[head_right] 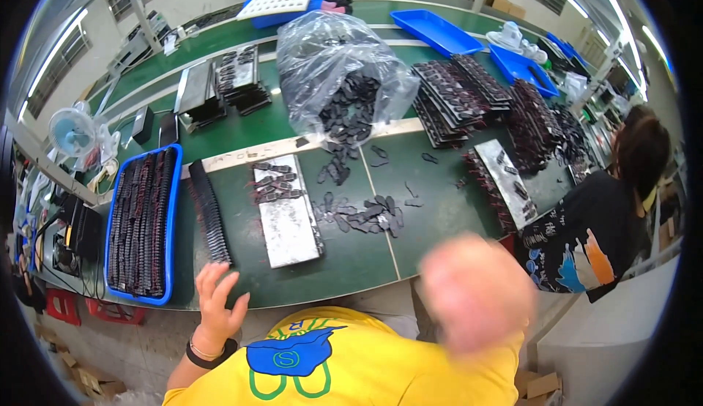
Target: The person picks up a speaker and a plastic housing by hand, fits the speaker into the housing, and presses them together. They then place the assembled unit onto a metal plate and repeat the process.
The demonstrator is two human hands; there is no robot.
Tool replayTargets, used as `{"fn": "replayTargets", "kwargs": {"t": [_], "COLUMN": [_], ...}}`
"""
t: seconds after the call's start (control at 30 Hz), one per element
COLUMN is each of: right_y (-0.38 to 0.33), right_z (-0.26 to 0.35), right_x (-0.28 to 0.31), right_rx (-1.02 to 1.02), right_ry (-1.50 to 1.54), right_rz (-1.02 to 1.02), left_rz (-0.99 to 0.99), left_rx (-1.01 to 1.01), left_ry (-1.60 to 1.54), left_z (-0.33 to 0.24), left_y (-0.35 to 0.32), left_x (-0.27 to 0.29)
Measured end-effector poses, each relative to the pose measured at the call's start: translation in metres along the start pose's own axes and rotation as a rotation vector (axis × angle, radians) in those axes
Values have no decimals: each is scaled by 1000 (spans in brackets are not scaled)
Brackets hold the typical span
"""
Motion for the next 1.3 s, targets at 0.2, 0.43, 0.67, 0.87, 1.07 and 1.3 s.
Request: {"fn": "replayTargets", "kwargs": {"t": [0.2,0.43,0.67,0.87,1.07,1.3], "right_y": [5,-20,-53,13,120,153], "right_z": [65,88,63,-66,-327,-560], "right_x": [32,53,73,82,113,95], "right_rx": [666,789,465,176,-184,-501], "right_ry": [633,509,244,-372,-1174,-1154], "right_rz": [-350,-315,155,190,660,911], "left_rz": [83,72,126,322,642,760], "left_rx": [-72,-45,27,-25,-71,-99], "left_ry": [-66,-45,102,193,218,307], "left_z": [-8,-9,-6,-21,-21,11], "left_y": [-9,-8,-16,-6,-1,-25], "left_x": [-29,-29,-28,-44,-59,-63]}}
Point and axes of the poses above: each hand's wrist, its own y-axis towards the middle knuckle, its own x-axis out of the back of the hand, z = x × y, the point moved 5 cm from there along y, towards the middle knuckle, and after that the axes turned 8 degrees about -y, right-handed, at the moved point
